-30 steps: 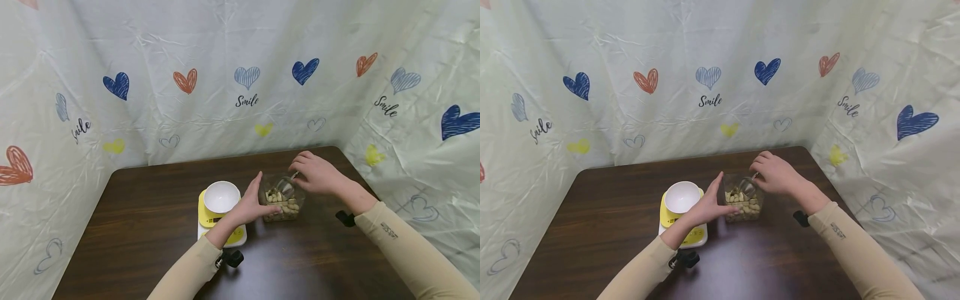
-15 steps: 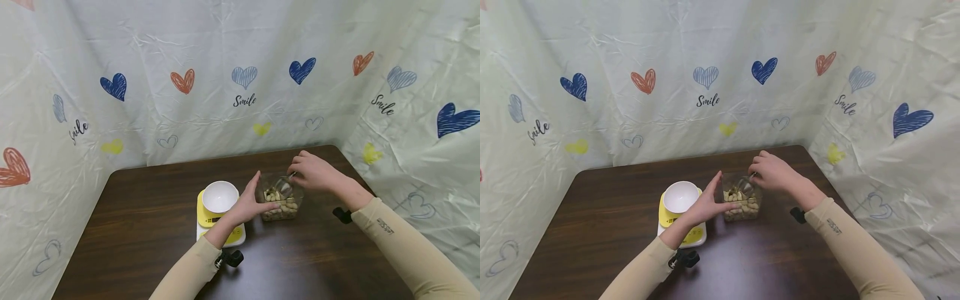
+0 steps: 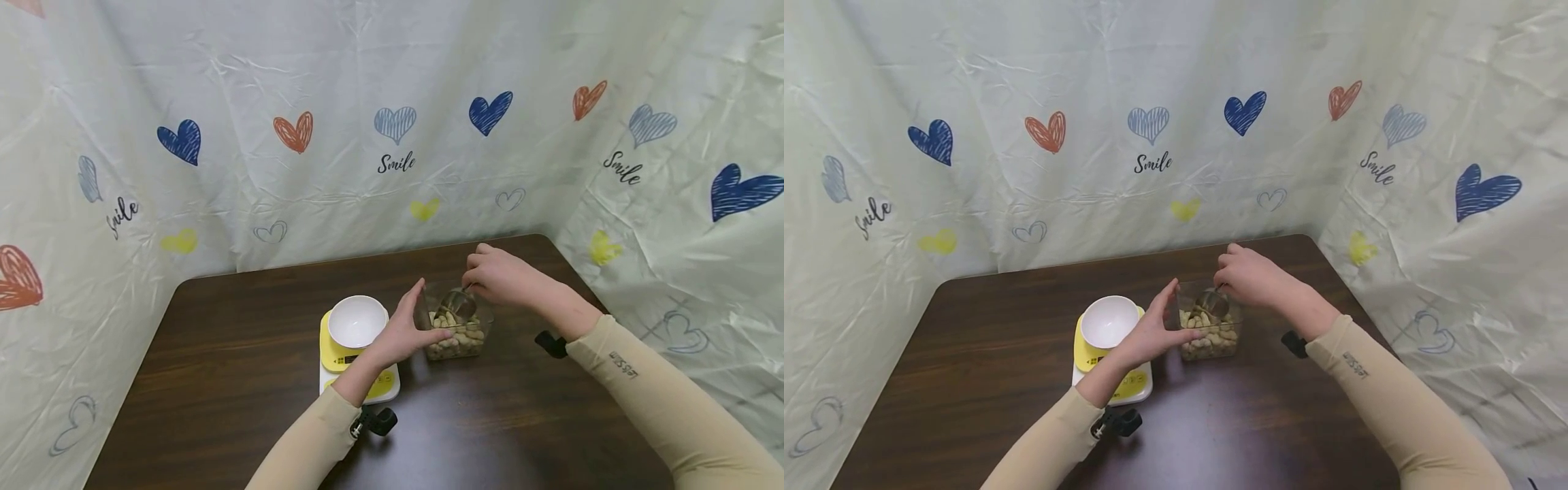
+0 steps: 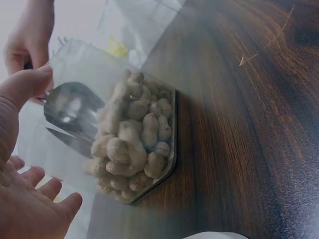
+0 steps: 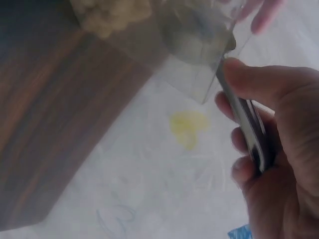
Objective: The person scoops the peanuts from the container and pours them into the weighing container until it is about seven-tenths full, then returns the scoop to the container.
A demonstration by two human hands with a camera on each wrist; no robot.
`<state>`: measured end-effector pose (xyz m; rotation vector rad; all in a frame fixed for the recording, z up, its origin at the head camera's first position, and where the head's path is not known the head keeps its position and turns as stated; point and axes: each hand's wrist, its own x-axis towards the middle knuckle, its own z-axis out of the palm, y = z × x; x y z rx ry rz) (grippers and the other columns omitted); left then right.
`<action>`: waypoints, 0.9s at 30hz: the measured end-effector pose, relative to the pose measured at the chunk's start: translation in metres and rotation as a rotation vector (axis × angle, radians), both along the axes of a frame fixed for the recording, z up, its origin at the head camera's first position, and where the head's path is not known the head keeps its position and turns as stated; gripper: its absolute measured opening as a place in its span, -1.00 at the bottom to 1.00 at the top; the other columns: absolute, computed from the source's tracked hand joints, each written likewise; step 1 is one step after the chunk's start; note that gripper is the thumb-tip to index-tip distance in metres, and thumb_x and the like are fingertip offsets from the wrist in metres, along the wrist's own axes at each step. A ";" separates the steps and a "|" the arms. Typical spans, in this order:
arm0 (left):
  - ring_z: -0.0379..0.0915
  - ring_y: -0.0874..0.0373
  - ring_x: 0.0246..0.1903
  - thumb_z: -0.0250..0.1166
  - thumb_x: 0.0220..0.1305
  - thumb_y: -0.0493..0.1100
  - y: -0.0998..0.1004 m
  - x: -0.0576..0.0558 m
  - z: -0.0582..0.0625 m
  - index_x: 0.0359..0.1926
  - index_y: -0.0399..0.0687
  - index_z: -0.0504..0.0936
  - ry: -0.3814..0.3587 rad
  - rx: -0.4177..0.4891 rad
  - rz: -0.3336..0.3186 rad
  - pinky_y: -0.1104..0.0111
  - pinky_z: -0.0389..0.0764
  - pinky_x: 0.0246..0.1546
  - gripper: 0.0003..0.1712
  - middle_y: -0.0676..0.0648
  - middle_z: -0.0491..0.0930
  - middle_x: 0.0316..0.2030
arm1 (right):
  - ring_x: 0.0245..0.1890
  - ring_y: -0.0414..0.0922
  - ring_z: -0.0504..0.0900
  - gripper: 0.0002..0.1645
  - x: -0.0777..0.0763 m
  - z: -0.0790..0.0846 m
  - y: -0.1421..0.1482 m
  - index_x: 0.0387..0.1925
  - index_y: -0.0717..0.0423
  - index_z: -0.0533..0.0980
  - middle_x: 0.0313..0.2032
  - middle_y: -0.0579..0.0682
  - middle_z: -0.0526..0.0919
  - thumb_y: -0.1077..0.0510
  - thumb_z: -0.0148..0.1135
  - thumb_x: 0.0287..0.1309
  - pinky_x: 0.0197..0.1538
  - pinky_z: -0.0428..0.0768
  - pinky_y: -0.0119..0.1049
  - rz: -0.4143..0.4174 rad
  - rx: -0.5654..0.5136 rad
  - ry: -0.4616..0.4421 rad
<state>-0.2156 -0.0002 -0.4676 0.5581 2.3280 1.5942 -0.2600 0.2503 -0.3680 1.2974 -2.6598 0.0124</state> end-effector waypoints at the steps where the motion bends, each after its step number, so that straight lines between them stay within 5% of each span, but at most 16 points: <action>1: -0.10 0.14 0.54 0.53 0.16 0.19 0.000 0.000 0.000 0.65 0.39 -0.20 0.004 0.000 0.002 -0.02 0.20 0.40 0.29 0.09 -0.06 0.59 | -0.37 -0.09 0.32 -0.90 0.001 -0.001 -0.001 -0.32 0.01 0.76 -0.40 -0.12 0.55 0.25 0.52 0.13 -0.24 0.40 -0.18 -0.008 0.010 -0.019; 13: -0.04 0.09 0.53 0.53 0.17 0.18 0.002 -0.002 -0.002 0.66 0.26 -0.14 0.031 0.003 0.013 -0.04 0.22 0.39 0.27 0.01 0.01 0.56 | -0.33 -0.11 0.38 -0.90 0.000 -0.007 -0.009 -0.36 -0.04 0.74 -0.36 -0.14 0.59 0.24 0.43 0.22 -0.19 0.45 -0.16 -0.087 0.116 -0.178; 18: -0.03 0.08 0.52 0.53 0.15 0.21 0.001 -0.002 -0.001 0.66 0.27 -0.13 0.036 0.001 0.017 -0.05 0.22 0.39 0.28 0.00 0.02 0.56 | -0.34 -0.12 0.37 -0.83 -0.002 -0.010 -0.010 -0.35 -0.06 0.75 -0.36 -0.14 0.58 0.29 0.40 0.16 -0.19 0.45 -0.16 -0.113 0.126 -0.176; 27: -0.05 0.08 0.53 0.53 0.14 0.23 0.001 -0.002 -0.001 0.65 0.31 -0.14 0.029 -0.001 0.012 -0.06 0.20 0.40 0.28 0.02 0.00 0.57 | -0.31 -0.14 0.38 -0.85 -0.005 -0.007 -0.001 -0.33 -0.08 0.76 -0.35 -0.18 0.59 0.25 0.52 0.10 -0.20 0.44 -0.17 -0.055 0.036 -0.210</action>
